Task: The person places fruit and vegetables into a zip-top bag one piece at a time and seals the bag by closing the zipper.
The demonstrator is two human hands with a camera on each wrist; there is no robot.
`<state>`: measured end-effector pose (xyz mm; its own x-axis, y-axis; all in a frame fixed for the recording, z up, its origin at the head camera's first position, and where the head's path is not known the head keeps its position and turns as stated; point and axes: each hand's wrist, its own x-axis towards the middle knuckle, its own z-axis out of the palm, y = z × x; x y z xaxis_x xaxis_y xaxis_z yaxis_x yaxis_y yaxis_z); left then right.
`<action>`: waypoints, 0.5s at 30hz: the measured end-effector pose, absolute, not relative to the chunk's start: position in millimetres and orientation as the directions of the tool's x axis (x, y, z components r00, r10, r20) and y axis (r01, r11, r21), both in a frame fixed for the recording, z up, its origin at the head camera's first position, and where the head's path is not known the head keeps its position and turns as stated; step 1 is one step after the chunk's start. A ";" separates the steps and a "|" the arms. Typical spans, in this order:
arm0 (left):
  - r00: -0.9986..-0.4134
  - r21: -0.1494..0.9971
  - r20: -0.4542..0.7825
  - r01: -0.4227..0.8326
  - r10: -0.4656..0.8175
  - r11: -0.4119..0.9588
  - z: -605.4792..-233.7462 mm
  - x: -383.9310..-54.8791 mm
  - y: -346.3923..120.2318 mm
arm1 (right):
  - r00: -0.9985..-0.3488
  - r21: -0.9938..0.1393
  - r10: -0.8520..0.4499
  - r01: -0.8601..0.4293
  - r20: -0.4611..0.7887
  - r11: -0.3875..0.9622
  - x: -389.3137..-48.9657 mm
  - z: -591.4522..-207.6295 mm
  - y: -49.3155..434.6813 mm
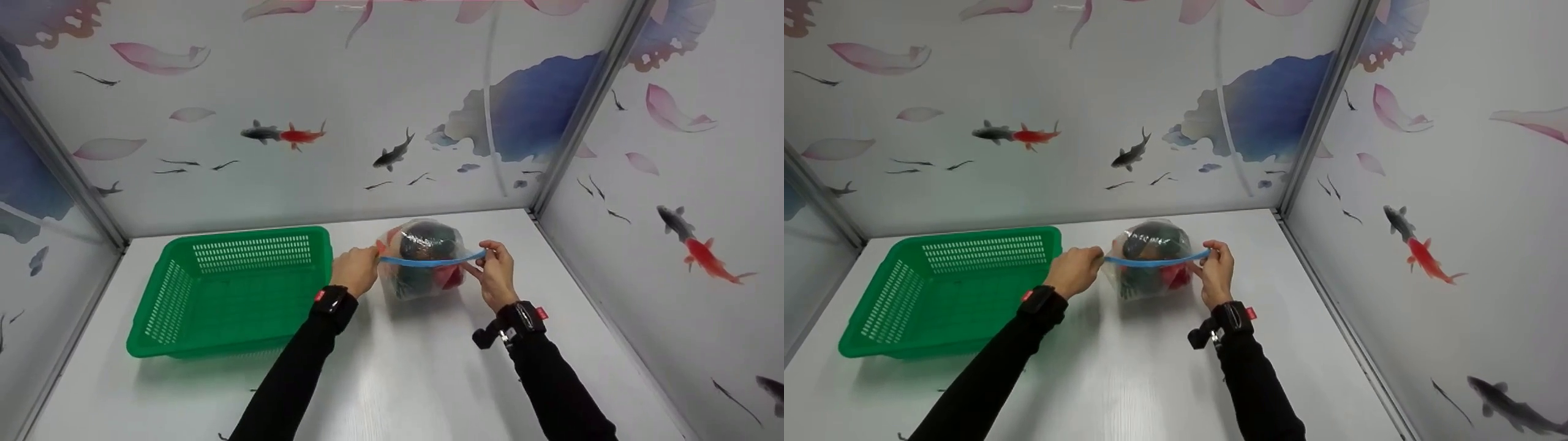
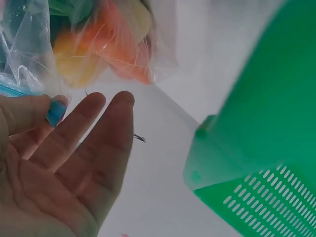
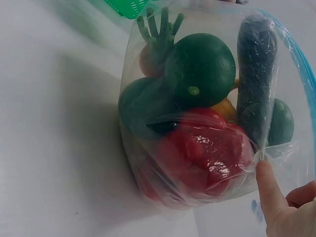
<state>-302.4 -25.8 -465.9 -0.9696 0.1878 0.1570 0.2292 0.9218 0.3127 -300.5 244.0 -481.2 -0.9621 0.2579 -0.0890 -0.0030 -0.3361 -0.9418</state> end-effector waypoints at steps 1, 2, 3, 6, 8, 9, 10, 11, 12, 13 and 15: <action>-0.965 0.301 0.166 0.248 0.205 0.921 -465.0 -299.7 -25.4 | -0.961 -0.941 0.260 0.001 -0.094 -0.338 -299.4 -483.8 247.5; -0.958 0.284 0.178 0.267 0.223 0.921 -463.8 -296.4 -24.9 | -0.961 -0.942 0.258 0.008 -0.100 -0.337 -297.9 -486.6 251.2; -0.952 0.266 0.187 0.288 0.244 0.920 -463.0 -292.8 -24.3 | -0.961 -0.941 0.255 0.014 -0.105 -0.338 -295.8 -489.3 255.0; -0.928 0.191 0.228 0.340 0.296 0.921 -461.0 -280.2 -22.6 | -0.962 -0.941 0.249 0.022 -0.111 -0.337 -288.9 -497.9 265.3; -0.907 0.135 0.275 0.365 0.319 0.921 -461.7 -270.9 -22.2 | -0.964 -0.944 0.246 0.018 -0.105 -0.330 -284.1 -503.2 270.7; -0.893 0.112 0.306 0.377 0.329 0.919 -463.1 -266.1 -22.2 | -0.964 -0.946 0.246 0.017 -0.101 -0.325 -281.4 -505.5 273.1; -0.880 0.090 0.331 0.389 0.341 0.917 -464.4 -261.1 -22.2 | -0.963 -0.949 0.250 0.015 -0.098 -0.316 -278.9 -507.8 275.4; -0.866 0.070 0.352 0.402 0.355 0.913 -466.1 -256.0 -22.1 | -0.961 -0.951 0.257 0.014 -0.098 -0.310 -276.3 -510.0 277.5; -0.852 0.049 0.370 0.416 0.371 0.908 -467.9 -251.0 -22.1 | -0.959 -0.949 0.263 0.014 -0.102 -0.316 -274.0 -512.1 279.3; -0.838 0.023 0.382 0.431 0.391 0.902 -469.6 -245.9 -22.1 | -0.957 -0.945 0.269 0.017 -0.110 -0.328 -271.7 -514.1 281.5; -0.810 -0.027 0.396 0.460 0.432 0.887 -473.7 -235.9 -21.7 | -0.951 -0.935 0.284 0.017 -0.125 -0.354 -267.9 -517.9 285.3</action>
<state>-235.9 -21.7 -473.7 -0.8100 0.4321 0.3965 0.4601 0.8875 -0.0271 -267.9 285.3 -517.9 -0.9507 0.2837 -0.1249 0.0171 -0.3543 -0.9350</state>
